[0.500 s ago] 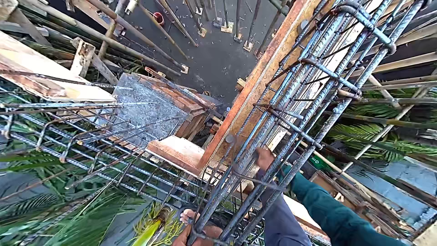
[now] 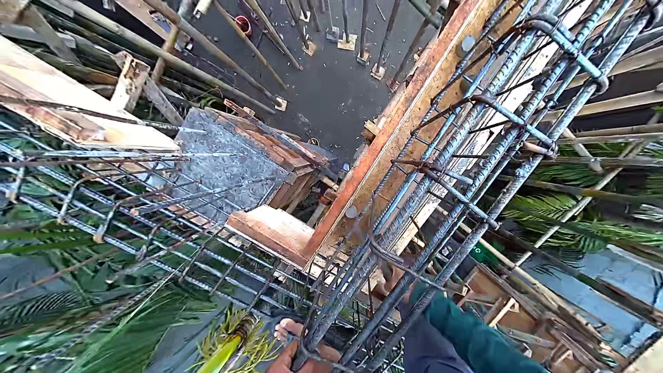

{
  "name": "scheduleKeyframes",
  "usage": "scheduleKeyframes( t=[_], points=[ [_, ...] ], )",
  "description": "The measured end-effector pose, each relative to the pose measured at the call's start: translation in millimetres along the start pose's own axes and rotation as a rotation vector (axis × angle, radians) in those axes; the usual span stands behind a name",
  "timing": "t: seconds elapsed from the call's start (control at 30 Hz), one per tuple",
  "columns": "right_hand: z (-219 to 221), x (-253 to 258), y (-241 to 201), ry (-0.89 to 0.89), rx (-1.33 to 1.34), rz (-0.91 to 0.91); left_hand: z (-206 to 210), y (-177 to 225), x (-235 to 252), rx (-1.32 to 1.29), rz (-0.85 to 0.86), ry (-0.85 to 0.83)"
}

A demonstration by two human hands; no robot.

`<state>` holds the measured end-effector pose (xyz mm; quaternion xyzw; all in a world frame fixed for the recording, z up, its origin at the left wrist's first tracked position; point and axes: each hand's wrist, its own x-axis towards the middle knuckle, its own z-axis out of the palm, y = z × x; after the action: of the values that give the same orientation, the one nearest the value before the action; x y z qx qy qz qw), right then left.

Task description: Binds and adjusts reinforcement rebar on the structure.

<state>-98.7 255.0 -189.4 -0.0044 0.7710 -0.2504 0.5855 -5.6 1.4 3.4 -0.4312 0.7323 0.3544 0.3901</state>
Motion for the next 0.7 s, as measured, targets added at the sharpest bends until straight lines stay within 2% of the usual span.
scheduleKeyframes(
  t=[0.03,0.1,0.13,0.17,0.23,0.27,0.3,0.33,0.4,0.5,0.6,0.7],
  points=[
    [8,-19,10,-0.076,-0.119,-0.042,-1,0,0,-0.003,-0.010,-0.003],
    [-25,-55,-7,-0.341,-0.359,-0.023,-2,-2,1,0.006,-0.046,-0.016],
    [-43,-64,-7,-0.354,-0.418,-0.059,-3,-2,3,0.010,-0.054,-0.020],
    [-62,-68,0,-0.287,-0.422,-0.076,-4,-1,5,0.008,-0.058,-0.026],
    [-100,-64,17,0.019,-0.200,0.043,-4,0,6,0.002,-0.054,-0.034],
    [-108,-58,27,0.166,-0.047,0.109,-3,-1,5,-0.006,-0.048,-0.037],
    [-109,-54,29,0.237,0.027,0.166,-1,-1,6,-0.008,-0.042,-0.033],
    [-104,-54,28,0.234,0.068,0.197,0,1,9,-0.003,-0.036,-0.026],
    [-94,-78,25,0.084,0.005,0.237,1,0,13,0.012,-0.048,-0.025],
    [-87,-152,15,-0.064,-0.225,0.366,7,-5,17,0.028,-0.065,-0.013],
    [-96,-232,5,0.048,-0.194,0.444,9,-5,22,0.051,-0.078,-0.006],
    [-101,-276,-23,0.148,-0.158,0.212,6,-4,25,0.073,-0.083,-0.028]
  ],
)
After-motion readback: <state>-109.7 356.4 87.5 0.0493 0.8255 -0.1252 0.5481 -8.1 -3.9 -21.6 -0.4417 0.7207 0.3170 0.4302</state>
